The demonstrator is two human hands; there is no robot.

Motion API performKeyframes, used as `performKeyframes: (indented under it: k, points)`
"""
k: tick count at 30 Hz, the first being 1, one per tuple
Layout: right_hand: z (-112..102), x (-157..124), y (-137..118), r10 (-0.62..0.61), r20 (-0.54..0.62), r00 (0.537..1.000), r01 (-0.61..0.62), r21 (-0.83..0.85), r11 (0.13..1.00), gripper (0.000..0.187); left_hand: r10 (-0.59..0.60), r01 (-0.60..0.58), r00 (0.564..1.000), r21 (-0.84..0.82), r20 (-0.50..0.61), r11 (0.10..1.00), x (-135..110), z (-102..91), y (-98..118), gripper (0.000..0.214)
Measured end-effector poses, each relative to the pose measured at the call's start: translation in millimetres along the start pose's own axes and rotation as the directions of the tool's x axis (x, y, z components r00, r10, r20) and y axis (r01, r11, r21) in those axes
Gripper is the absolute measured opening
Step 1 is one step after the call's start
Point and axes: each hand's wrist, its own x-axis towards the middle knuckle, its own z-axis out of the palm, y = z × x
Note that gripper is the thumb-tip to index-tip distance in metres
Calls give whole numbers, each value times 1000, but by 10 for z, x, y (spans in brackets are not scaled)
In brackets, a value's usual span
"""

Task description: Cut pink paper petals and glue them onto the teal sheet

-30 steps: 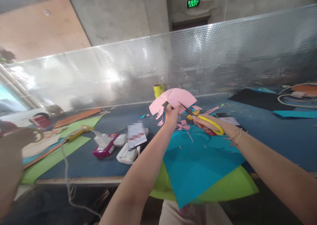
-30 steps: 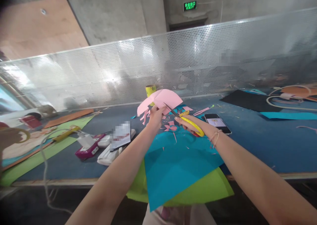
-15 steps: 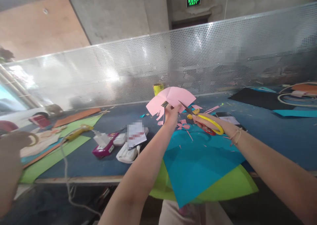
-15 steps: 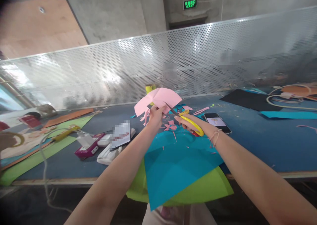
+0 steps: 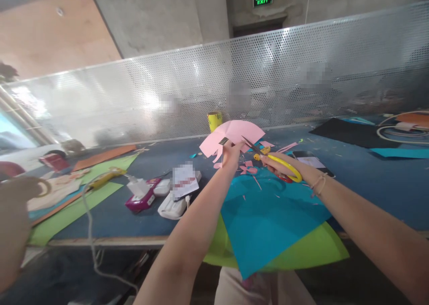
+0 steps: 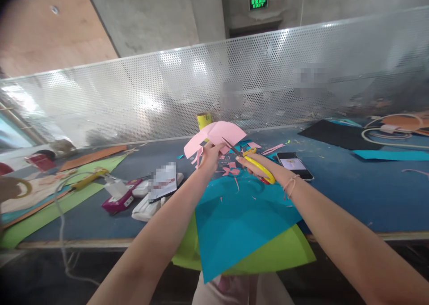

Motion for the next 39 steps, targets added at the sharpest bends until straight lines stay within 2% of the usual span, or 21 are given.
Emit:
performKeyframes:
  k: [7, 14, 19, 26, 33, 39]
  points:
    - [5, -48, -61, -11, -7, 1000, 11, 5, 1000, 39, -34, 33, 999, 26, 39, 999, 26, -22, -27, 16]
    - [-5, -25, -50, -20, -9, 1000, 20, -10, 1000, 41, -19, 13, 999, 102, 50, 995, 86, -84, -65, 13]
    - [6, -34, -74, -11, -34, 999, 10, -33, 999, 43, -58, 54, 997, 80, 49, 995, 80, -83, -51, 15]
    - [9, -73, -134, 33, -60, 998, -37, -60, 998, 39, -36, 37, 995, -10, 89, 999, 54, -65, -13, 12]
    - [-9, -22, -49, -45, -54, 998, 42, -68, 997, 43, -9, 24, 979, -74, 203, 997, 47, -89, 32, 16]
    - [-12, -68, -88, -43, -25, 999, 42, -30, 999, 40, -58, 62, 983, -16, 173, 998, 54, -91, 24, 16]
